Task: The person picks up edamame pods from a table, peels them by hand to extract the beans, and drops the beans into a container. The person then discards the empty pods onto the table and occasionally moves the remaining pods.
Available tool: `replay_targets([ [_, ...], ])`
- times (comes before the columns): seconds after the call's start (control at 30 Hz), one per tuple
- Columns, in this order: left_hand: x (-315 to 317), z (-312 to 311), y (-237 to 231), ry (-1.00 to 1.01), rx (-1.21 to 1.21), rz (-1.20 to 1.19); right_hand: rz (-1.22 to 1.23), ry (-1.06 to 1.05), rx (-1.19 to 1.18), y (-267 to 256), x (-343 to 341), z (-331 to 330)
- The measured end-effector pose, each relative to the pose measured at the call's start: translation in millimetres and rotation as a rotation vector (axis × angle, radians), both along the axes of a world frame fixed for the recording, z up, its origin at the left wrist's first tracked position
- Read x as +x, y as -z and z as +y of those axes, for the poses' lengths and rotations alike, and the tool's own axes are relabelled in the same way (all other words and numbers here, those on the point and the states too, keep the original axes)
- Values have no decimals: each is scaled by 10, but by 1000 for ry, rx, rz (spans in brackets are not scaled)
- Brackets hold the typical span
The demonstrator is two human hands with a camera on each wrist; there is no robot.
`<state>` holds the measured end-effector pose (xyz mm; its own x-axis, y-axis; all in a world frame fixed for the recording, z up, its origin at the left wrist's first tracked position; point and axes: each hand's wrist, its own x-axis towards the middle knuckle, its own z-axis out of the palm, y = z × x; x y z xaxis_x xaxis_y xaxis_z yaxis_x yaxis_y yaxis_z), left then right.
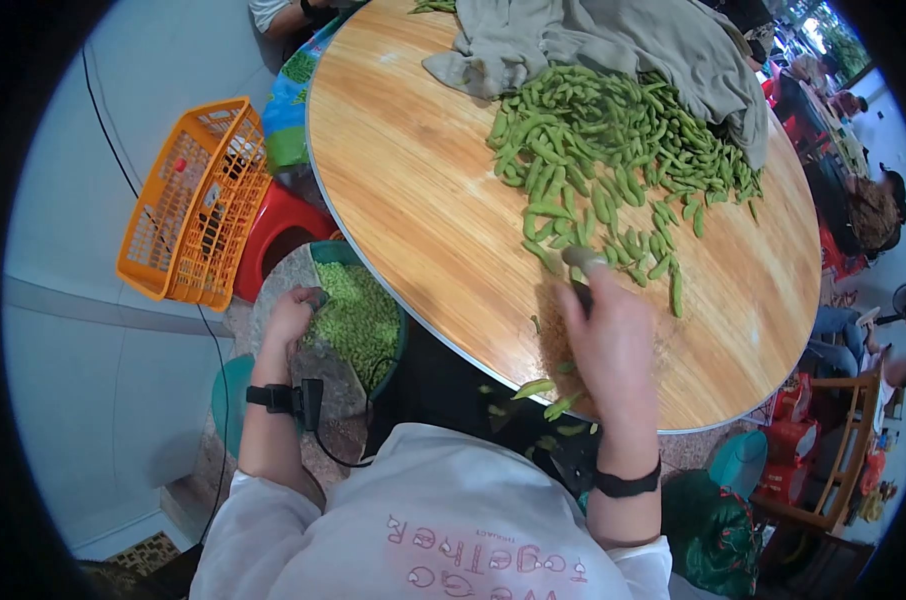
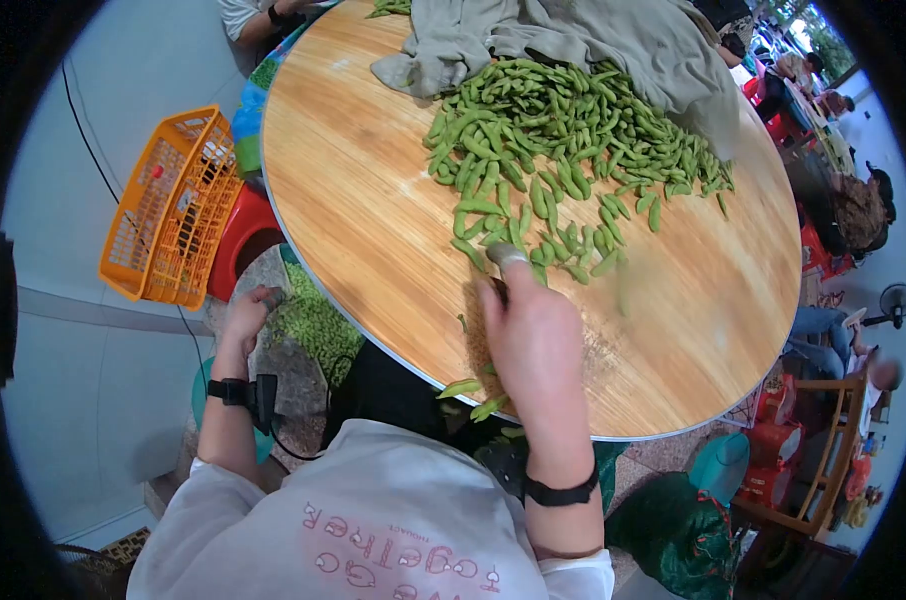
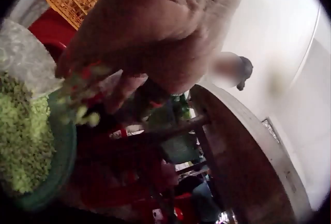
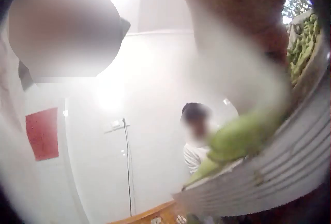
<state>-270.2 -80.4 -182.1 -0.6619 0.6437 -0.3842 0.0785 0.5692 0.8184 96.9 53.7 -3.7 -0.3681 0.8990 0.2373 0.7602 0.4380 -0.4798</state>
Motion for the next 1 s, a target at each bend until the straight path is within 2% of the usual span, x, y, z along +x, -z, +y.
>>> replay_targets([
  [0.03,-86,-47,108,87,-16,349,-171,-1,5,44,-84,33],
  [0.07,-161,-89,223,174,-33,696,-172,-1,5,73,-119,35],
  [0.1,-159,-59,160,174,-33,694,-208,3,38,92,-144,39],
  [0.17,-104,63,-172,-147,334,472,-211,17,104,124,-145,41],
  [0.23,228,236,-673,-235,653,169,-175,37,52,132,-40,22],
  [0.3,857,364,-1337,4,592,145,-158,96,7,112,37,-31],
  [0.37,1308,478,-1470,464,763,211,-123,76,-26,58,108,-113],
  [0.4,1575,577,-1632,709,764,352,-87,61,-51,45,154,-139],
  [0.47,1999,743,-1539,940,822,567,-32,78,-42,23,288,-180],
  [0.53,2200,737,-1550,1279,653,425,-12,139,-74,-55,436,-197],
  [0.6,2424,748,-1652,1242,680,433,44,129,-133,-61,586,-262],
  [0.67,2575,749,-1667,1202,701,438,210,73,-392,-125,663,-339],
  [0.73,2662,788,-1686,1202,694,525,251,30,-454,-81,749,-383],
  [0.77,2678,802,-1707,1208,689,530,505,67,-568,-47,757,-399],
  [0.83,2695,833,-1775,1034,280,-132,928,80,-753,-35,792,-411],
  [0.87,2715,852,-1727,1036,277,-126,935,78,-752,-25,812,-410],
  [0.93,2739,903,-1563,724,403,-530,1070,-30,-981,-6,848,-424],
  [0.97,2748,917,-1524,664,408,-696,1032,-31,-954,-13,790,-453],
  [1.0,2763,923,-1529,666,409,-692,1035,-34,-951,-29,780,-457],
])
